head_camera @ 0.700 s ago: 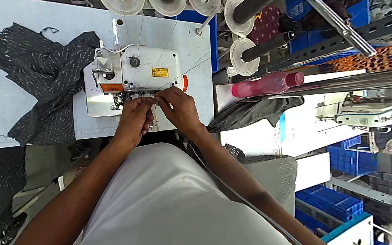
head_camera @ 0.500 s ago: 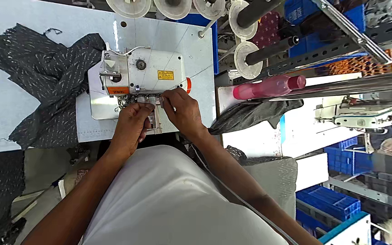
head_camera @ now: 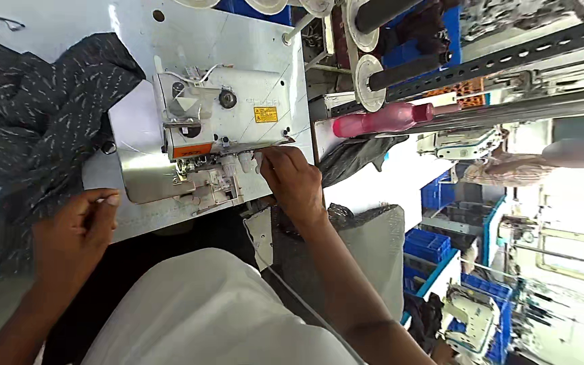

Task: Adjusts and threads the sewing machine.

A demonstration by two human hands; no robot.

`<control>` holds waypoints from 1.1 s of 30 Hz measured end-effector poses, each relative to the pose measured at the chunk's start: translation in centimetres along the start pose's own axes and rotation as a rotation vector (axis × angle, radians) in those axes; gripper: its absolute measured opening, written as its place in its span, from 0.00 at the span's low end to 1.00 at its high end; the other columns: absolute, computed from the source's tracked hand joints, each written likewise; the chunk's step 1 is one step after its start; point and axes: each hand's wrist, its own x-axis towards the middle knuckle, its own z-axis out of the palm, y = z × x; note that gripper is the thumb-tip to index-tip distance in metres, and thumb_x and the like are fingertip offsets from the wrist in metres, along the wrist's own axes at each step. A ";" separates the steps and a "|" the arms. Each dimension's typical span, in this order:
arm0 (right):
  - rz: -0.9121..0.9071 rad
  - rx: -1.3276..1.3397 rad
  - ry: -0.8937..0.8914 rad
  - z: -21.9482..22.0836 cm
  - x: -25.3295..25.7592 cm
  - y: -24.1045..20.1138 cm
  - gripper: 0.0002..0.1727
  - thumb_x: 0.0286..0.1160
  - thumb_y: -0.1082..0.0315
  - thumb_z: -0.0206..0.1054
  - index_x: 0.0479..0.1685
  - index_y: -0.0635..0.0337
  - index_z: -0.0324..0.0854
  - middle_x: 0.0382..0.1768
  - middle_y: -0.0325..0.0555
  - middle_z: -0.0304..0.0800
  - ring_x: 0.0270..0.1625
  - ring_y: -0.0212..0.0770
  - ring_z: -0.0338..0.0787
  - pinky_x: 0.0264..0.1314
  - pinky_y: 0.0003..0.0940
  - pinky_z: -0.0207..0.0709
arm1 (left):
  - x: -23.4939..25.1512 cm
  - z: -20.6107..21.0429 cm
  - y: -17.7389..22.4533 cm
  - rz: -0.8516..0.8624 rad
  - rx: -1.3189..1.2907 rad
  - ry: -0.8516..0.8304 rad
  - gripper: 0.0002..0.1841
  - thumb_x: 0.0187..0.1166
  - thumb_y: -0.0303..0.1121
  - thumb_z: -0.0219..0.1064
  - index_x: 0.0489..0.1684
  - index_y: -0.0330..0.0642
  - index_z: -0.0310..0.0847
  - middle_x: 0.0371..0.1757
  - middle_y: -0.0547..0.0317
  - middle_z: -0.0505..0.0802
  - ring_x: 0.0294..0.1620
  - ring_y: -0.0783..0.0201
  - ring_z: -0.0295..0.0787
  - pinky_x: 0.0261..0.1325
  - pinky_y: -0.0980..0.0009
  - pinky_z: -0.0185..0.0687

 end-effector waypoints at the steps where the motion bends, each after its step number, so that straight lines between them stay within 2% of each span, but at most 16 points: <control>1: -0.004 -0.017 0.012 0.1 -0.1 -0.1 0.04 0.78 0.75 0.69 0.42 0.64 0.90 0.42 0.53 0.94 0.39 0.43 0.95 0.33 0.31 0.86 | 0.2 -0.1 -1.1 0.000 0.025 -0.007 0.19 0.89 0.43 0.58 0.57 0.36 0.85 0.28 0.60 0.87 0.20 0.75 0.78 0.22 0.77 0.76; 6: -0.038 -0.097 0.080 0.7 -0.3 -0.4 0.04 0.77 0.75 0.70 0.43 0.63 0.89 0.42 0.54 0.94 0.41 0.42 0.95 0.36 0.28 0.86 | 0.9 0.8 -6.5 -0.059 0.011 0.010 0.19 0.89 0.41 0.57 0.60 0.32 0.83 0.30 0.54 0.86 0.20 0.71 0.78 0.23 0.74 0.76; 10: -0.143 -0.149 0.126 1.1 -0.5 0.3 0.05 0.78 0.74 0.70 0.46 0.66 0.88 0.43 0.56 0.93 0.41 0.43 0.94 0.37 0.28 0.85 | -0.2 1.5 -9.0 -0.097 -0.042 -0.004 0.21 0.91 0.40 0.56 0.61 0.26 0.79 0.31 0.51 0.84 0.21 0.72 0.76 0.24 0.75 0.75; 14: -0.218 -0.195 0.179 1.7 -0.5 0.9 0.06 0.80 0.74 0.69 0.46 0.66 0.89 0.43 0.56 0.93 0.39 0.42 0.94 0.35 0.28 0.84 | -0.3 1.5 -10.1 -0.081 -0.122 0.063 0.18 0.89 0.34 0.59 0.57 0.20 0.77 0.29 0.59 0.83 0.20 0.78 0.78 0.23 0.80 0.78; 17: -0.256 -0.210 0.209 2.0 -0.6 1.3 0.06 0.80 0.74 0.68 0.45 0.66 0.90 0.42 0.56 0.93 0.37 0.43 0.93 0.32 0.29 0.83 | -0.4 1.5 -10.1 -0.068 -0.171 0.083 0.15 0.87 0.31 0.60 0.56 0.21 0.76 0.28 0.63 0.84 0.20 0.79 0.80 0.22 0.80 0.79; 21: -0.313 -0.185 0.191 1.7 -0.1 1.6 0.07 0.81 0.74 0.67 0.48 0.66 0.90 0.43 0.57 0.92 0.32 0.45 0.92 0.24 0.34 0.83 | -0.7 1.6 -9.9 -0.051 -0.178 0.084 0.15 0.88 0.33 0.60 0.58 0.26 0.76 0.28 0.67 0.84 0.19 0.78 0.81 0.20 0.79 0.80; 24: -0.348 -0.181 0.198 1.7 -0.1 1.7 0.07 0.81 0.76 0.65 0.48 0.66 0.88 0.42 0.57 0.90 0.30 0.48 0.92 0.23 0.38 0.83 | -1.0 1.9 -10.4 0.036 -0.135 0.105 0.16 0.88 0.36 0.60 0.59 0.28 0.76 0.27 0.64 0.83 0.17 0.76 0.79 0.19 0.78 0.79; 28: -0.384 -0.217 0.183 1.6 0.0 1.9 0.09 0.82 0.77 0.62 0.51 0.66 0.87 0.44 0.56 0.88 0.28 0.49 0.90 0.22 0.40 0.82 | -1.4 2.2 -10.7 0.112 -0.006 0.192 0.19 0.87 0.42 0.61 0.59 0.34 0.81 0.28 0.59 0.87 0.16 0.71 0.81 0.17 0.72 0.79; 33: -0.424 -0.265 0.194 1.9 -0.1 2.1 0.10 0.82 0.79 0.60 0.51 0.66 0.87 0.43 0.57 0.88 0.25 0.51 0.89 0.21 0.42 0.82 | -1.6 2.4 -10.9 0.172 0.001 0.255 0.18 0.86 0.45 0.60 0.56 0.37 0.83 0.27 0.60 0.87 0.15 0.71 0.81 0.14 0.73 0.78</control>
